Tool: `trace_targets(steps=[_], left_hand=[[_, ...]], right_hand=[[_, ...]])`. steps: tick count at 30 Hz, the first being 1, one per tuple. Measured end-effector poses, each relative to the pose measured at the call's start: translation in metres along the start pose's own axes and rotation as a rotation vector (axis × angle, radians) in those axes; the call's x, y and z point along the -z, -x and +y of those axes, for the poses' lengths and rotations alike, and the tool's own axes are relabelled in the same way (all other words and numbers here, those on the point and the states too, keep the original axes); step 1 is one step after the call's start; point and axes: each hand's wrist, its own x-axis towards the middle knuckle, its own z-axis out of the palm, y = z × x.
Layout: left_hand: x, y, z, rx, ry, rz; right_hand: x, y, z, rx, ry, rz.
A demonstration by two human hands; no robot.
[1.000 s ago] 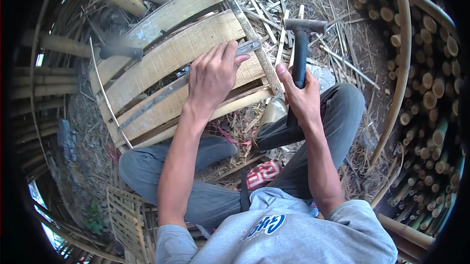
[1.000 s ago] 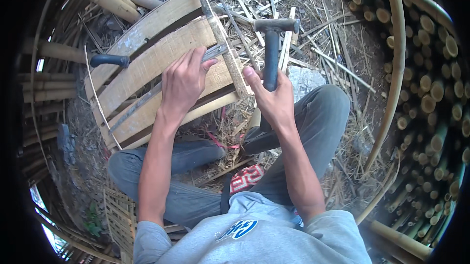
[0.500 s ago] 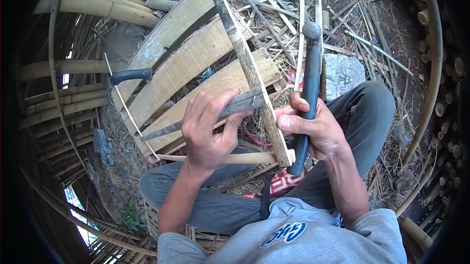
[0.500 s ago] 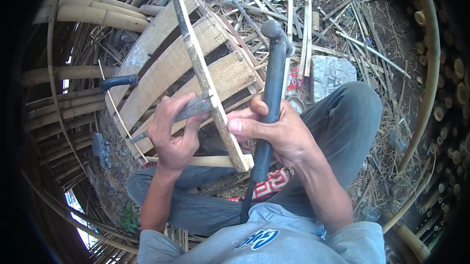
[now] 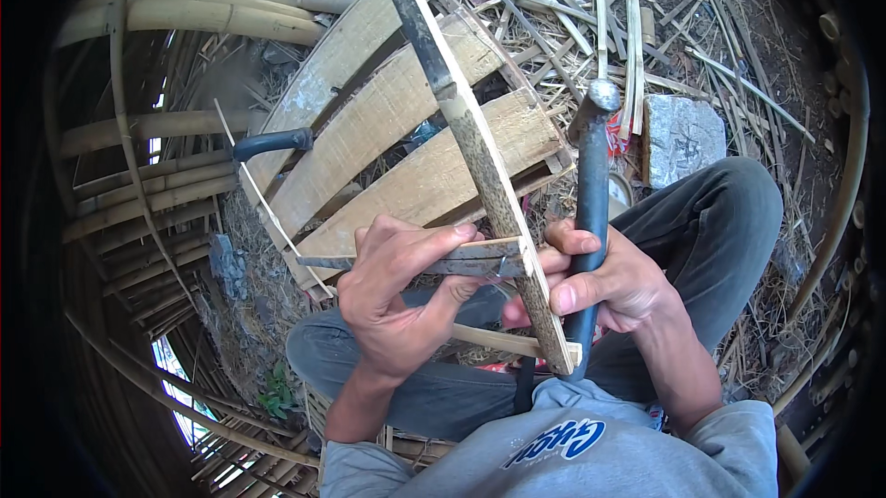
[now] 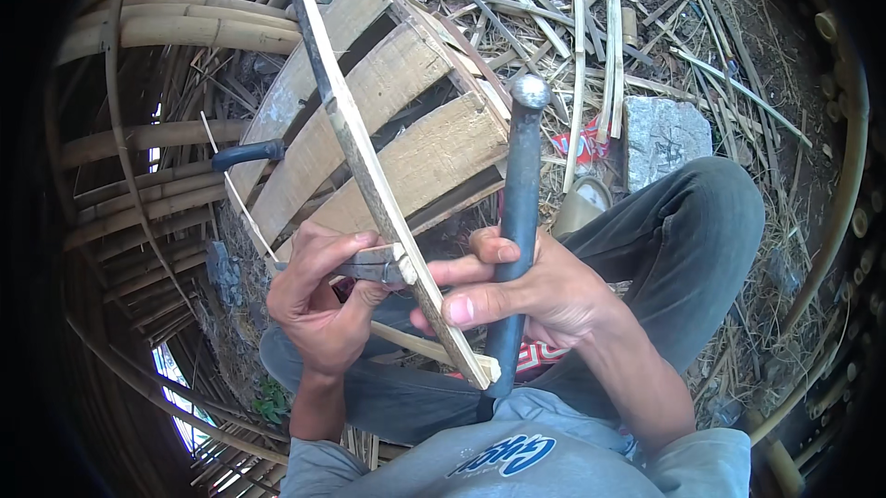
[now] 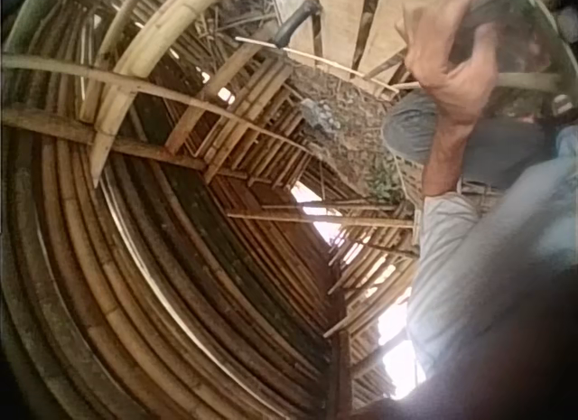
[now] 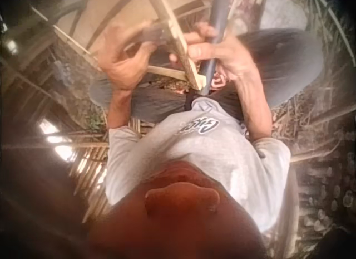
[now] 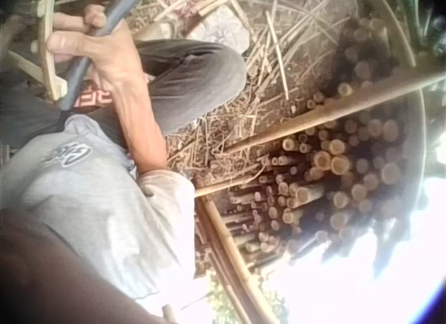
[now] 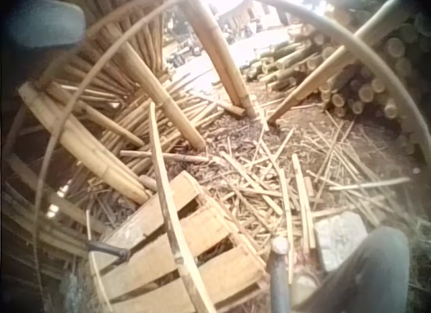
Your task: The person is using a hammer to drive small bamboo pins into a bamboo frame, securing thin bamboo strips to a larger structure. The person handles the hammer and the pins by hand, positioning the pins on the frame before striking them.
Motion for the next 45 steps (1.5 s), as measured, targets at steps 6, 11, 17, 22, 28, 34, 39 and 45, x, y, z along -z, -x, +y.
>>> trace_targets(steps=[6, 11, 17, 22, 28, 34, 39, 45], left_hand=[[0.002, 0.004, 0.0, -0.049, -0.005, 0.012], [0.003, 0.004, -0.001, -0.067, 0.011, 0.017], [0.004, 0.006, 0.001, -0.064, 0.002, 0.022], [0.003, 0.008, -0.002, -0.065, 0.013, 0.026], [0.003, 0.004, 0.004, -0.116, -0.05, -0.005], [-0.005, -0.005, 0.001, -0.255, -0.164, 0.003], [-0.008, -0.008, -0.003, -0.178, -0.271, 0.016], [0.0, -0.05, -0.01, -0.153, -0.272, 0.008]], right_hand=[[0.005, 0.0, 0.004, -0.007, 0.03, -0.049], [0.005, -0.001, 0.004, 0.004, 0.067, -0.075], [0.007, -0.004, 0.01, 0.012, 0.021, -0.143], [0.006, -0.004, 0.012, 0.011, -0.002, -0.152], [0.006, -0.004, 0.012, 0.016, 0.021, -0.125], [-0.004, 0.003, 0.004, 0.004, 0.0, -0.022], [-0.014, 0.004, -0.003, 0.111, 0.128, 0.127], [-0.001, -0.002, -0.02, 0.39, 0.42, 0.514]])
